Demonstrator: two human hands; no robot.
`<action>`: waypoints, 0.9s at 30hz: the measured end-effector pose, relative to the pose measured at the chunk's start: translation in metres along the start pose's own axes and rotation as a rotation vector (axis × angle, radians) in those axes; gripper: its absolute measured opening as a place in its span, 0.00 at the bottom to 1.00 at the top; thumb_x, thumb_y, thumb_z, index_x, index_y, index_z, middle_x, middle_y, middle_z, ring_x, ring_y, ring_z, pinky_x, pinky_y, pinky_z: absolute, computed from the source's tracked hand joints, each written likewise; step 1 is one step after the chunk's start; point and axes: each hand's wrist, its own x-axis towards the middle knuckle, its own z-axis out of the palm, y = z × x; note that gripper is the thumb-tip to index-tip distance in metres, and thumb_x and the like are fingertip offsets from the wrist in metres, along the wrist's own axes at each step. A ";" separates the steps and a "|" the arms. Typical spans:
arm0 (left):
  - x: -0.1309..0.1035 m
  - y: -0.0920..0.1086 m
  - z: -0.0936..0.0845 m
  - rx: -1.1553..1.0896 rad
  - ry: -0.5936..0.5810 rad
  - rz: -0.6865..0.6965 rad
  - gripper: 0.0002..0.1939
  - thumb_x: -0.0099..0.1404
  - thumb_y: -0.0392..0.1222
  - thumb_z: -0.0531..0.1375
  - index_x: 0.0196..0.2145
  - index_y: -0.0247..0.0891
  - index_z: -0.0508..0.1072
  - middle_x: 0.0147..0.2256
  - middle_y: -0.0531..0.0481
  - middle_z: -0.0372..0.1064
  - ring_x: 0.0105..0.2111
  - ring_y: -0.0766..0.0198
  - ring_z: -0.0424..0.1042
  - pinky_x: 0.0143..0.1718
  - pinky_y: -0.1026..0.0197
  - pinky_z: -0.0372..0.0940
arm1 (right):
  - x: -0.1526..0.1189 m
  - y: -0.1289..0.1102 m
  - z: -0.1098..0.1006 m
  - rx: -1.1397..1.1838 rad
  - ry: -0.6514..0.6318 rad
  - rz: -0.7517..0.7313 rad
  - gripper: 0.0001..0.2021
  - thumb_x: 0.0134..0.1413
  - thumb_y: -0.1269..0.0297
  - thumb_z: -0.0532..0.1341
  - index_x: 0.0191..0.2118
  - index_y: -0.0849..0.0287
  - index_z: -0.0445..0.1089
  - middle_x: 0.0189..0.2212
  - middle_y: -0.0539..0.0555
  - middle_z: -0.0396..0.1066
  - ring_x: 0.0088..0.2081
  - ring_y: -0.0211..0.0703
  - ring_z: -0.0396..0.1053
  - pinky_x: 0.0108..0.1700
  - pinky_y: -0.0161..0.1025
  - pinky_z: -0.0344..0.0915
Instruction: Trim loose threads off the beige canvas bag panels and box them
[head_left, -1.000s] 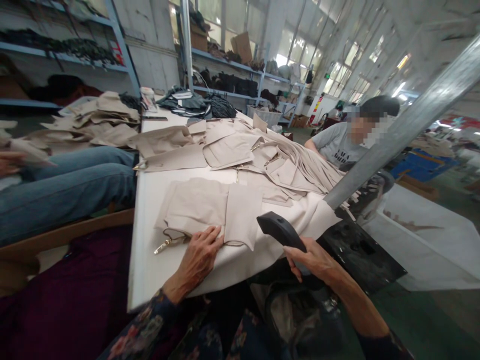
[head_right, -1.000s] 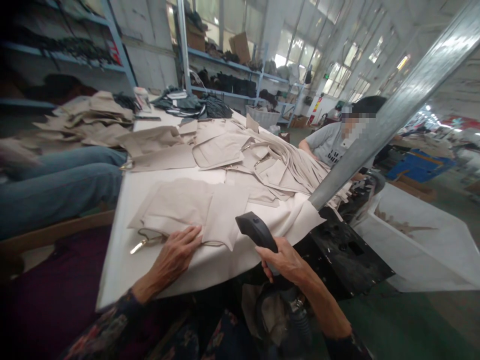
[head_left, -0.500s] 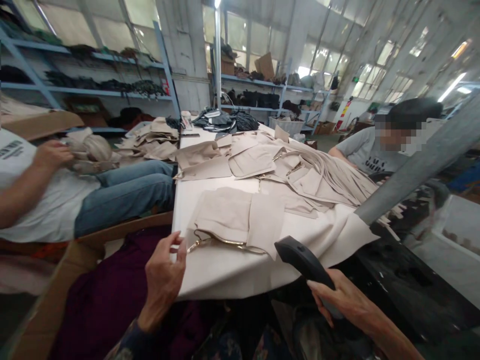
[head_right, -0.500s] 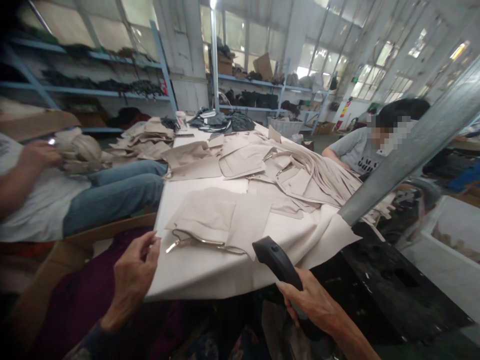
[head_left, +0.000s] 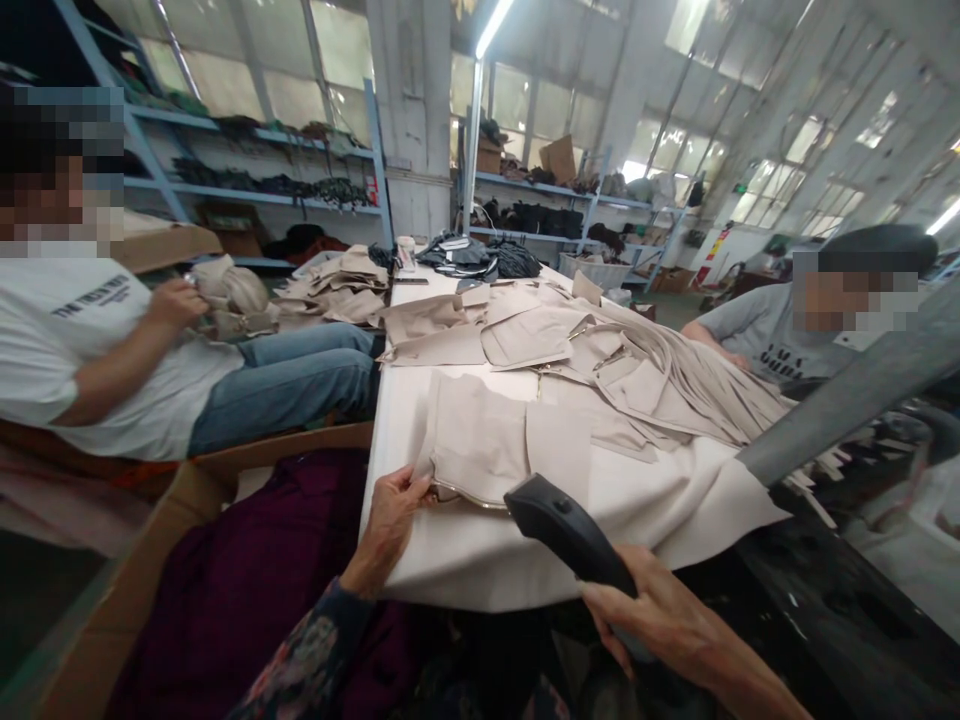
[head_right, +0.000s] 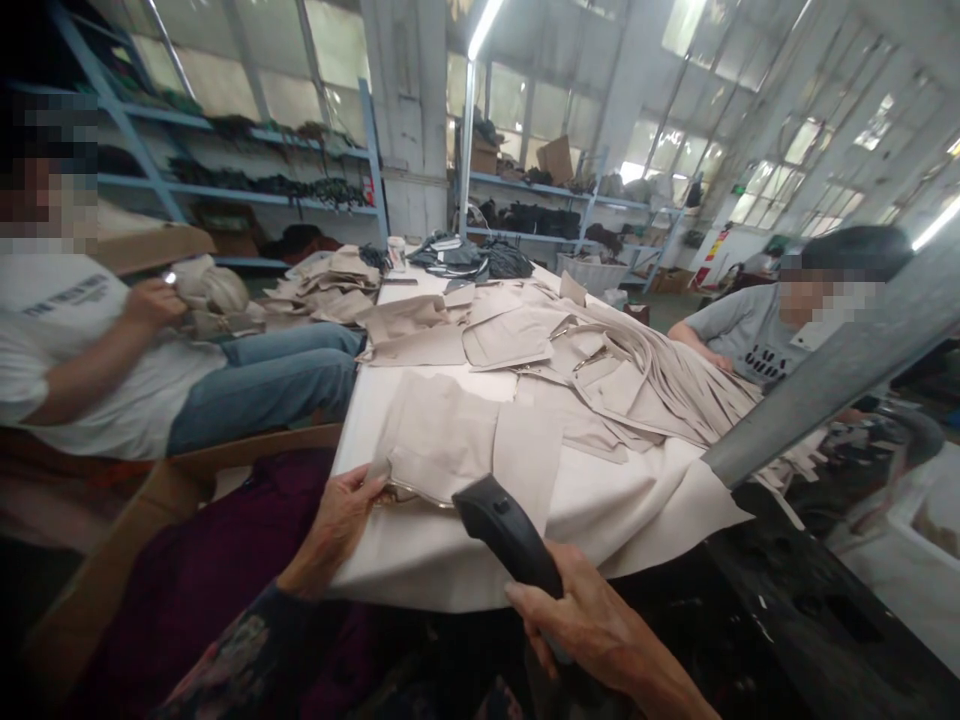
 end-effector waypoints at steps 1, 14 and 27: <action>-0.005 -0.001 0.001 -0.012 -0.006 0.019 0.08 0.49 0.42 0.63 0.25 0.33 0.74 0.20 0.55 0.66 0.21 0.68 0.63 0.25 0.66 0.58 | 0.007 -0.006 0.003 0.009 -0.020 -0.009 0.10 0.55 0.59 0.55 0.29 0.61 0.61 0.15 0.45 0.62 0.15 0.32 0.60 0.18 0.28 0.60; -0.021 -0.012 -0.004 0.052 -0.060 0.118 0.08 0.55 0.40 0.59 0.27 0.36 0.77 0.25 0.54 0.67 0.29 0.66 0.63 0.30 0.67 0.57 | 0.088 -0.033 0.040 0.049 -0.170 0.027 0.11 0.52 0.57 0.56 0.31 0.62 0.63 0.18 0.48 0.63 0.17 0.32 0.62 0.18 0.28 0.62; -0.021 -0.013 -0.006 0.157 -0.112 0.167 0.10 0.55 0.37 0.57 0.28 0.36 0.78 0.28 0.51 0.69 0.31 0.63 0.65 0.32 0.65 0.59 | 0.089 -0.037 0.037 0.002 -0.119 0.014 0.10 0.52 0.59 0.56 0.28 0.61 0.62 0.16 0.47 0.64 0.16 0.32 0.62 0.17 0.28 0.61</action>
